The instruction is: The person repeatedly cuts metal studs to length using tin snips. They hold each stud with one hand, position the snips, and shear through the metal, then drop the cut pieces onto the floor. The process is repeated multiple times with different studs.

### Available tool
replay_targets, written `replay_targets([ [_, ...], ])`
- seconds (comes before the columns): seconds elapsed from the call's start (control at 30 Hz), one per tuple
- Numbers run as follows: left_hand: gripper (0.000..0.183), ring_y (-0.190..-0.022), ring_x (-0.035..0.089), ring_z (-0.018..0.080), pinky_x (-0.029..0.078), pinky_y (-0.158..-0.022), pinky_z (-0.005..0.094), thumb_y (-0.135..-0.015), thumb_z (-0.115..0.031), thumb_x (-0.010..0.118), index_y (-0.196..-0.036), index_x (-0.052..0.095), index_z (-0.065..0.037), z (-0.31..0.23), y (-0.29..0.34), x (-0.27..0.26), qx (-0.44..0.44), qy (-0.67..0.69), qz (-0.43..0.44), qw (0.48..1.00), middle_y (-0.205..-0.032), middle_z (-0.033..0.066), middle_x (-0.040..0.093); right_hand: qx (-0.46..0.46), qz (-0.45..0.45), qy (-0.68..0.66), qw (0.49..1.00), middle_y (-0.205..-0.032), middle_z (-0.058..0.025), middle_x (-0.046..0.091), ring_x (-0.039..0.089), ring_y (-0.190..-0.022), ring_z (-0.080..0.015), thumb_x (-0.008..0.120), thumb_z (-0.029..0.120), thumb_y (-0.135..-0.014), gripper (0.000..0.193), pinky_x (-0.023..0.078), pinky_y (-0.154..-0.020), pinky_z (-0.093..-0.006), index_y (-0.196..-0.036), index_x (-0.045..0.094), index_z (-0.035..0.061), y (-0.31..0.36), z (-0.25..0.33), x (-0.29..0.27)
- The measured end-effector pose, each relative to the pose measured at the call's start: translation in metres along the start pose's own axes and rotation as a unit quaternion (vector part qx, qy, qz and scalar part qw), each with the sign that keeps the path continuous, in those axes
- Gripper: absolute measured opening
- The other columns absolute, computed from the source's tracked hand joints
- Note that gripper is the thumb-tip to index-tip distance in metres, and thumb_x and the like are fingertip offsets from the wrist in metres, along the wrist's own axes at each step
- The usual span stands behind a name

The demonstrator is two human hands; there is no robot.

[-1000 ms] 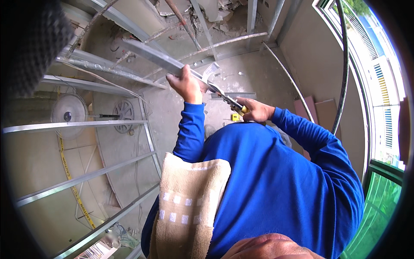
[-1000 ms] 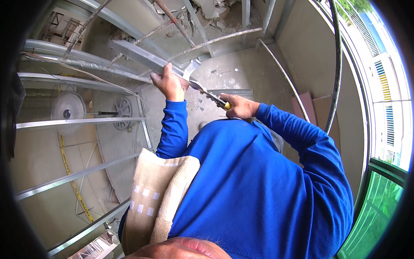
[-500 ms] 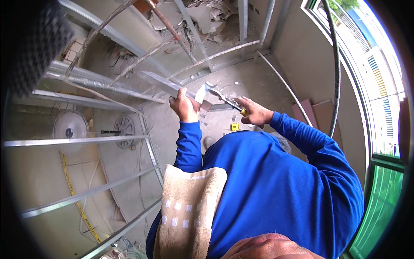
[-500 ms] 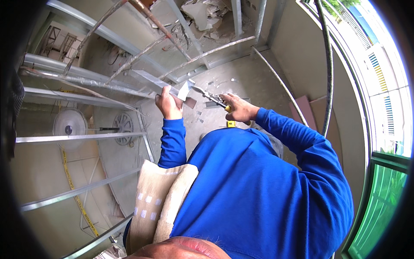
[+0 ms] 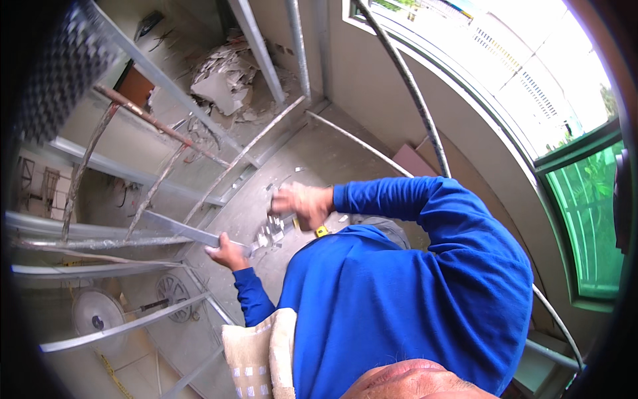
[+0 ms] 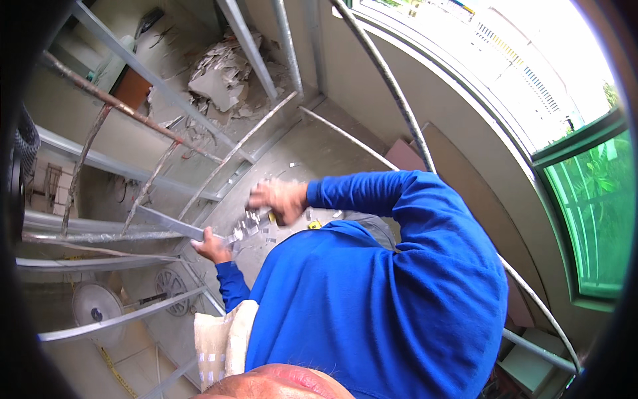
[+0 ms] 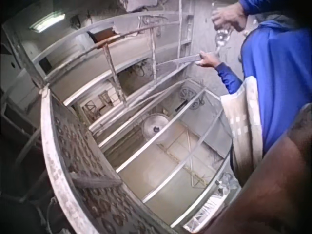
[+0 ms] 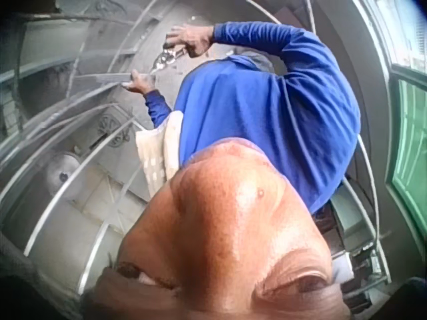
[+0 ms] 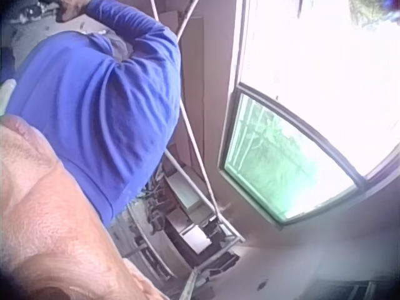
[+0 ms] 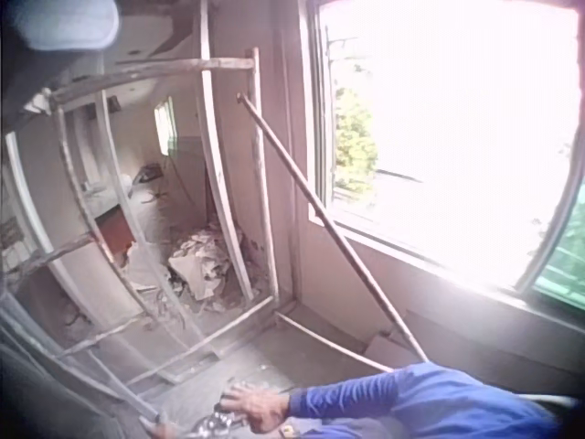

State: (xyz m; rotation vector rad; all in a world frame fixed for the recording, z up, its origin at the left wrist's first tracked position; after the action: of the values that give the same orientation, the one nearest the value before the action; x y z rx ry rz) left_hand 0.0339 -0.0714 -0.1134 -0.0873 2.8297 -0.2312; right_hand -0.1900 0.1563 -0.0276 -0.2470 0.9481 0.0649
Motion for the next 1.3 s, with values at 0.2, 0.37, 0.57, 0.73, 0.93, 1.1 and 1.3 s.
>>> replay_targets([
  [0.2, 0.043, -0.092, 0.055, 0.0262, 0.049, -0.087, 0.0439, -0.08, -0.009, 0.071, -0.11, 0.05, 0.013, 0.005, 0.036, -0.004, -0.094, 0.149, 0.029, 0.984, -0.103, 0.0191, 0.057, 0.346, -0.07, -0.274, 0.895, -0.113, -0.0186, 0.065, 0.064, -0.1, -0.028, 0.075, 0.02, -0.072, 0.081, 0.054, -0.082, -0.0395, -0.144, 0.043, 0.0002, -0.067, -0.115, -0.068],
  [0.37, 0.021, -0.084, 0.063, 0.0203, 0.052, -0.076, 0.0376, -0.08, -0.009, 0.073, -0.098, 0.064, -0.005, 0.002, 0.032, -0.016, -0.279, 0.327, 0.07, 0.9, -0.092, 0.0046, 0.063, 0.315, 0.098, -0.271, 0.904, -0.091, -0.0094, 0.064, 0.059, -0.078, -0.0202, 0.071, 0.017, -0.076, 0.046, 0.049, -0.068, -0.0388, -0.118, 0.061, -0.0014, -0.015, -0.144, 0.023],
  [0.57, 0.035, -0.101, 0.071, 0.0304, 0.054, -0.096, 0.043, -0.088, -0.019, 0.066, -0.118, 0.065, 0.0, -0.06, 0.023, -0.058, -0.225, 0.638, 0.214, 0.705, -0.11, 0.0131, 0.073, 0.533, 0.164, -0.308, 0.771, -0.088, -0.0064, 0.065, 0.061, -0.081, -0.0216, 0.071, 0.032, -0.081, 0.026, 0.051, -0.069, -0.0445, -0.091, 0.071, 0.0079, 0.124, -0.194, 0.141],
  [0.73, 0.045, -0.111, 0.067, 0.026, 0.052, -0.101, 0.0399, -0.092, -0.021, 0.066, -0.131, 0.061, -0.001, -0.076, 0.001, -0.065, -0.162, 0.468, 0.184, 0.849, -0.121, 0.0116, 0.069, 0.675, 0.175, -0.283, 0.658, -0.096, -0.0093, 0.063, 0.059, -0.084, -0.0252, 0.07, 0.034, -0.08, 0.033, 0.052, -0.073, -0.0522, -0.102, 0.067, 0.0095, 0.214, -0.215, 0.153],
  [0.93, 0.07, -0.114, 0.063, 0.0241, 0.048, -0.103, 0.0383, -0.099, -0.056, 0.064, -0.146, 0.049, -0.006, -0.05, -0.001, -0.036, -0.12, 0.472, 0.102, 0.867, -0.134, 0.0068, 0.06, 0.57, 0.089, -0.334, 0.746, -0.095, -0.0099, 0.063, 0.061, -0.087, -0.0246, 0.071, 0.028, -0.078, 0.033, 0.05, -0.068, -0.0487, -0.102, 0.062, 0.0073, 0.229, -0.222, 0.133],
  [1.1, 0.113, -0.087, 0.057, 0.0233, 0.054, -0.077, 0.0366, -0.078, -0.084, 0.067, -0.159, 0.037, -0.011, -0.073, 0.044, -0.037, -0.208, 0.738, 0.443, 0.465, -0.121, 0.0082, 0.053, 0.423, -0.082, -0.404, 0.807, -0.086, -0.0036, 0.059, 0.056, -0.075, -0.0165, 0.065, 0.019, -0.083, 0.022, 0.046, -0.064, -0.0359, -0.1, 0.059, 0.007, 0.195, -0.182, 0.117],
  [1.3, 0.12, -0.073, 0.056, 0.023, 0.049, -0.079, 0.039, -0.082, -0.093, 0.045, -0.149, 0.045, 0.007, -0.078, 0.091, -0.066, -0.148, 0.5, 0.413, 0.747, -0.095, 0.0117, 0.062, 0.425, -0.083, -0.611, 0.663, -0.105, -0.0018, 0.064, 0.06, -0.1, -0.0189, 0.061, 0.026, -0.085, 0.043, 0.055, -0.09, -0.0486, -0.126, 0.062, 0.0118, 0.125, -0.139, 0.114],
])
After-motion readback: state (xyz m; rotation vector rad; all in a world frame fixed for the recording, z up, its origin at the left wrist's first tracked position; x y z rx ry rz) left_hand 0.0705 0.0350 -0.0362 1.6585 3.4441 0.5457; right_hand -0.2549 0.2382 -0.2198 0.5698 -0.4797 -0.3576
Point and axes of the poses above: each hand's wrist, its own y-axis away from the middle knuckle, its own x-axis out of the palm, z = x × y, the point moved 4 cm from there along -y, towards the middle knuckle
